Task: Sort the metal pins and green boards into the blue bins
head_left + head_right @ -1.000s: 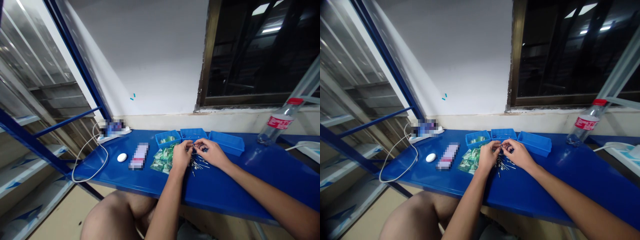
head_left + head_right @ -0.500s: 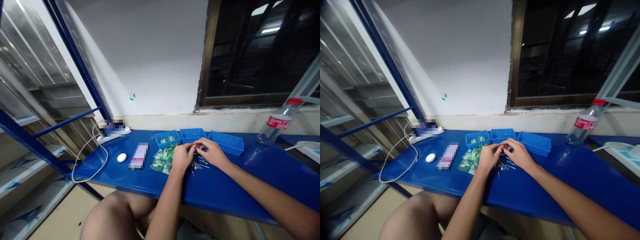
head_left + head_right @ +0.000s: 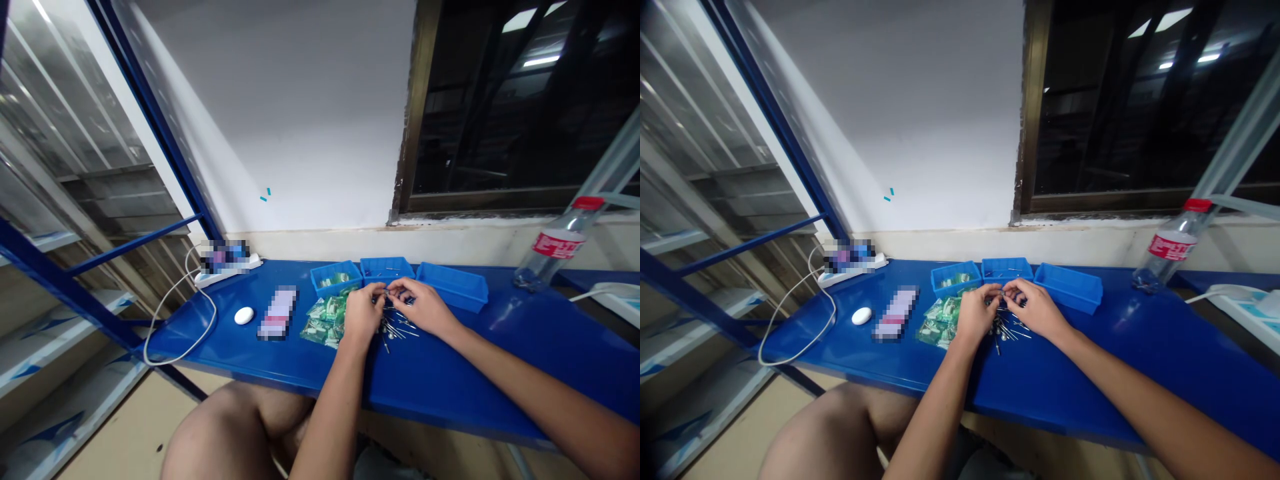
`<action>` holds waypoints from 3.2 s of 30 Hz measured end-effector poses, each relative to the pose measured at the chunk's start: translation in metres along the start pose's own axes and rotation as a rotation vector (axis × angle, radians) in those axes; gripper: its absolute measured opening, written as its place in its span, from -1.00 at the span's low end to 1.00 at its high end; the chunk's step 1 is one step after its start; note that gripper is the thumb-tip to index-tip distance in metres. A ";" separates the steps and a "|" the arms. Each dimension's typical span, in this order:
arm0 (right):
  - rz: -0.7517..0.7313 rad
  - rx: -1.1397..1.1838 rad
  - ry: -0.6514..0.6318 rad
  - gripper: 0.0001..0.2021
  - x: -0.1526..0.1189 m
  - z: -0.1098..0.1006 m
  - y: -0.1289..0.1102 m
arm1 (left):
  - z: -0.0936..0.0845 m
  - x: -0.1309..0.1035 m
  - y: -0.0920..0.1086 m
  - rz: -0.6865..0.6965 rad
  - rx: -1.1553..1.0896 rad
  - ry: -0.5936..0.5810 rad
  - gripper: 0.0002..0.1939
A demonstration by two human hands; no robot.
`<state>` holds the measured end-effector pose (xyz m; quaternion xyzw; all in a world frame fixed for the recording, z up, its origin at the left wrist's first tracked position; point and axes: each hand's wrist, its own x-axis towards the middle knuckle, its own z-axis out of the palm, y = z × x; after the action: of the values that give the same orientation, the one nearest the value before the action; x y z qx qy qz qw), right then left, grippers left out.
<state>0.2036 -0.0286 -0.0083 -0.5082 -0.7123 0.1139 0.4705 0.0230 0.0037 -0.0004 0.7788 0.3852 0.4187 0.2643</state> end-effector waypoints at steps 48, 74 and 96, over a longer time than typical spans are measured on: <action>-0.034 0.054 -0.026 -0.87 0.001 -0.005 -0.004 | -0.006 -0.003 0.009 0.007 0.100 -0.030 -0.74; 0.023 -0.768 0.146 -0.78 0.007 -0.069 0.059 | -0.006 -0.005 0.012 0.089 0.257 -0.041 -0.73; -0.245 -0.338 -0.330 -0.82 0.004 -0.010 0.023 | -0.004 -0.005 0.010 0.072 0.272 0.052 -0.68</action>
<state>0.2255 -0.0179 -0.0161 -0.4640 -0.8446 0.0170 0.2666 0.0220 -0.0053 0.0068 0.8095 0.4169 0.3921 0.1310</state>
